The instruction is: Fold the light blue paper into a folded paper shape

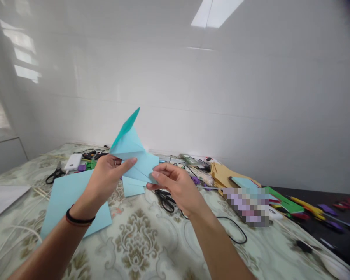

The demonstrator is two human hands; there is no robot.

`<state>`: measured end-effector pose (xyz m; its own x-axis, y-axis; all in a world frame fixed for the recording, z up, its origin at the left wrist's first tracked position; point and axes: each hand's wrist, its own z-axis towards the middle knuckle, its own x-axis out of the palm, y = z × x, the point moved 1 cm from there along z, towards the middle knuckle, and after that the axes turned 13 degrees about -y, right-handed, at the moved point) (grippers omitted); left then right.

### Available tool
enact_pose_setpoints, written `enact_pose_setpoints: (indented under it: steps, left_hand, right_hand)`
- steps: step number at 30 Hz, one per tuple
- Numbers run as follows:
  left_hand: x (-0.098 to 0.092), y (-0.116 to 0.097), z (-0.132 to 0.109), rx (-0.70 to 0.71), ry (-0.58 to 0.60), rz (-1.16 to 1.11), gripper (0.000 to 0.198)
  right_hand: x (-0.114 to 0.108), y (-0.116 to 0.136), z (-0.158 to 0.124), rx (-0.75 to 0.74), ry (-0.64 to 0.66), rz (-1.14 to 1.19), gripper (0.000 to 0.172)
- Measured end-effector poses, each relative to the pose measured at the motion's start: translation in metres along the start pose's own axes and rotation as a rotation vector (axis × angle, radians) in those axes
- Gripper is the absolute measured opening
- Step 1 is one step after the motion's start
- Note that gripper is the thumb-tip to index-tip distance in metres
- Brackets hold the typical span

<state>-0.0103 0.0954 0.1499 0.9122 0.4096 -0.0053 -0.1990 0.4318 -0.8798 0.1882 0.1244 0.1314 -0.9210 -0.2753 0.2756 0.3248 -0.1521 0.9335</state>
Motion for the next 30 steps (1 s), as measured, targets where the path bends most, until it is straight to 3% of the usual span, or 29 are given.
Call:
enact_pose_setpoints:
  steps: [2, 6, 12, 15, 20, 23, 25, 27, 30]
  left_hand:
    - [-0.002, 0.0, 0.002, 0.015, -0.044, -0.009, 0.047]
    - [0.0, 0.0, 0.003, 0.032, -0.071, -0.094, 0.027]
    - [-0.001, 0.003, 0.006, 0.114, -0.094, -0.204, 0.034]
    - [-0.006, 0.005, 0.008, 0.074, -0.081, -0.158, 0.032]
    - [-0.016, -0.001, 0.006, 0.104, -0.042, -0.029, 0.026]
    - [-0.016, -0.006, 0.003, 0.117, -0.009, 0.037, 0.032]
    - [-0.013, -0.009, 0.001, 0.12, 0.035, 0.07, 0.033]
    - [-0.008, -0.009, -0.001, 0.114, 0.095, 0.075, 0.034]
    - [-0.003, -0.008, -0.003, 0.071, 0.148, 0.054, 0.037]
  right_hand:
    - [-0.004, 0.002, -0.001, 0.012, 0.037, -0.023, 0.034]
    - [-0.009, 0.004, 0.0, 0.009, 0.025, -0.074, 0.03]
    - [-0.006, 0.003, 0.001, -0.004, 0.001, -0.22, 0.032]
    - [-0.005, 0.003, 0.0, -0.03, 0.011, -0.275, 0.034]
    - [-0.005, 0.005, -0.002, -0.273, 0.009, -0.567, 0.021]
    - [-0.004, 0.008, -0.007, -0.435, -0.147, -0.751, 0.014]
    - [-0.002, 0.011, -0.01, -0.505, -0.223, -0.756, 0.014]
    - [0.0, 0.012, -0.012, -0.483, -0.201, -0.678, 0.016]
    - [0.001, 0.012, -0.012, -0.316, -0.1, -0.565, 0.021]
